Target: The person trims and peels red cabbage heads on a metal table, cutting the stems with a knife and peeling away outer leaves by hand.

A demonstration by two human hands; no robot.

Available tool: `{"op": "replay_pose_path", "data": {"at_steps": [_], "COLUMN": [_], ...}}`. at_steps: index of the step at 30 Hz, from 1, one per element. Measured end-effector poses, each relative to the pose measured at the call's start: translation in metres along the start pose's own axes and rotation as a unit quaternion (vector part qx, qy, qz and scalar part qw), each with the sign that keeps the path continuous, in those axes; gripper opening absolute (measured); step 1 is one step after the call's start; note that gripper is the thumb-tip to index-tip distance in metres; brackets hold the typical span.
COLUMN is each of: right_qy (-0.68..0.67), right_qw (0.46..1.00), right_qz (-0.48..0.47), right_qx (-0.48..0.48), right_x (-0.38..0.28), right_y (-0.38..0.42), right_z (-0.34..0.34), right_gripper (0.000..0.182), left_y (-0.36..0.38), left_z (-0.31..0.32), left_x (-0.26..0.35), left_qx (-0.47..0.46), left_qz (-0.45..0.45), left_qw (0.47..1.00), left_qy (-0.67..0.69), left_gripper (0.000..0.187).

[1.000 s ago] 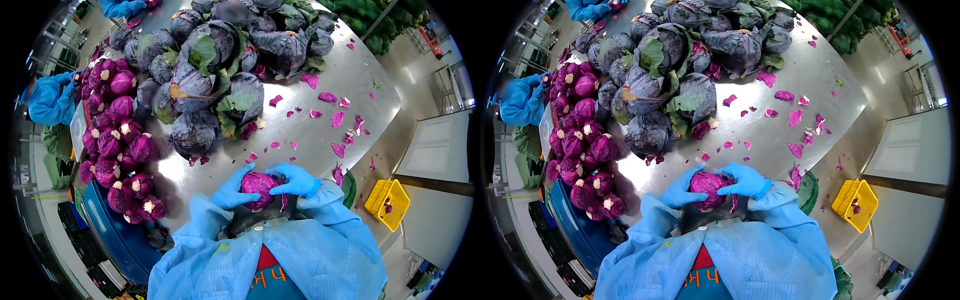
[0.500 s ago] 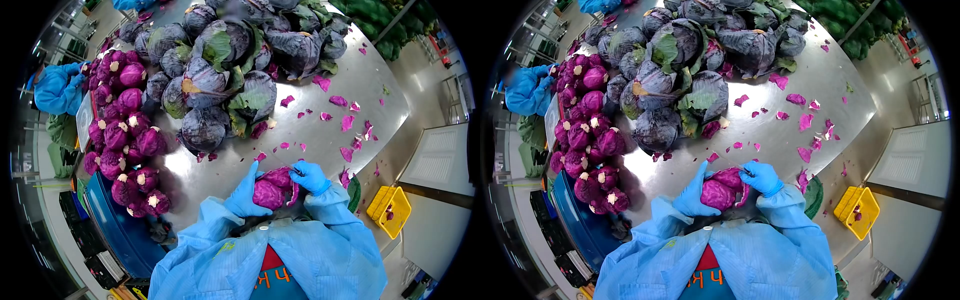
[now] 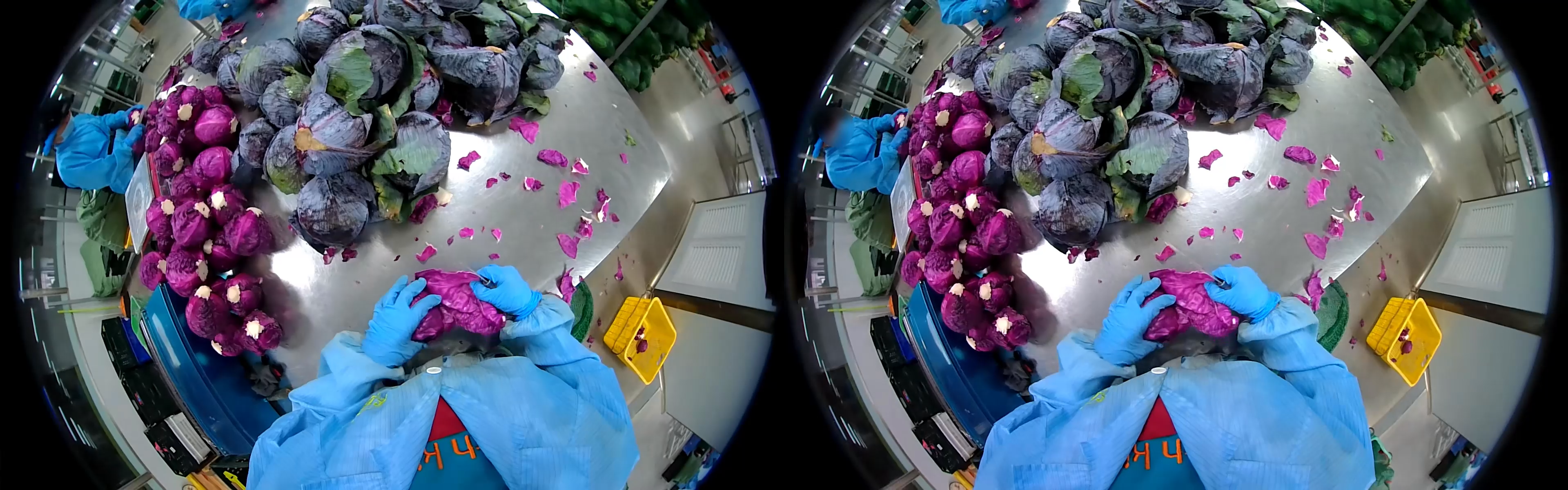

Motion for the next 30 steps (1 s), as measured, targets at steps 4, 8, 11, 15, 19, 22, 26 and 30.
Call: {"op": "replay_pose_path", "data": {"at_steps": [4, 8, 11, 15, 19, 22, 26, 30], "right_qy": [0.005, 0.004, 0.015, 0.17, -0.007, -0.031, -0.119, -0.043], "right_qw": [1.0, 0.987, 0.957, 0.911, 0.972, 0.998, 0.989, 0.992], "right_qz": [0.026, 0.08, 0.197, 0.156, 0.136, 0.057, -0.014, -0.101], "right_qx": [0.009, 0.136, 0.214, 0.343, 0.19, -0.024, -0.088, -0.066], "right_x": [0.015, 0.048, 0.107, 0.033, 0.012, -0.045, -0.038, -0.031], "right_y": [0.008, 0.022, 0.056, 0.074, 0.038, 0.006, -0.018, -0.018], "right_z": [0.001, -0.04, -0.119, -0.153, -0.073, 0.017, 0.058, 0.047], "right_gripper": [0.026, 0.031, 0.033, 0.057, 0.06, 0.085, 0.072, 0.051], "left_y": [0.002, 0.009, 0.027, 0.039, 0.024, 0.013, 0.006, -0.006], "left_z": [-0.005, -0.011, -0.007, 0.03, 0.029, 0.015, 0.01, 0.007], "left_x": [-0.005, -0.025, -0.077, -0.103, -0.083, -0.06, -0.034, -0.015], "left_qx": [-0.013, 0.042, 0.116, 0.139, 0.178, 0.166, 0.179, 0.118], "left_qz": [0.025, 0.011, -0.082, -0.295, -0.278, -0.24, -0.17, -0.166], "left_qw": [1.0, 0.997, 0.953, 0.799, 0.899, 0.95, 0.969, 0.978], "left_qy": [0.007, 0.071, 0.267, 0.505, 0.288, 0.114, 0.028, 0.039], "left_gripper": [0.067, 0.071, 0.075, 0.072, 0.071, 0.072, 0.083, 0.096]}}
Point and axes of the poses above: each hand's wrist, its own y-axis away from the middle knuckle, its own z-axis out of the palm, x = y × z, the point moved 8 cm from there along -y, towards the middle knuckle, and after that the axes turned 1 degree about -z, right-handed, at the moved point
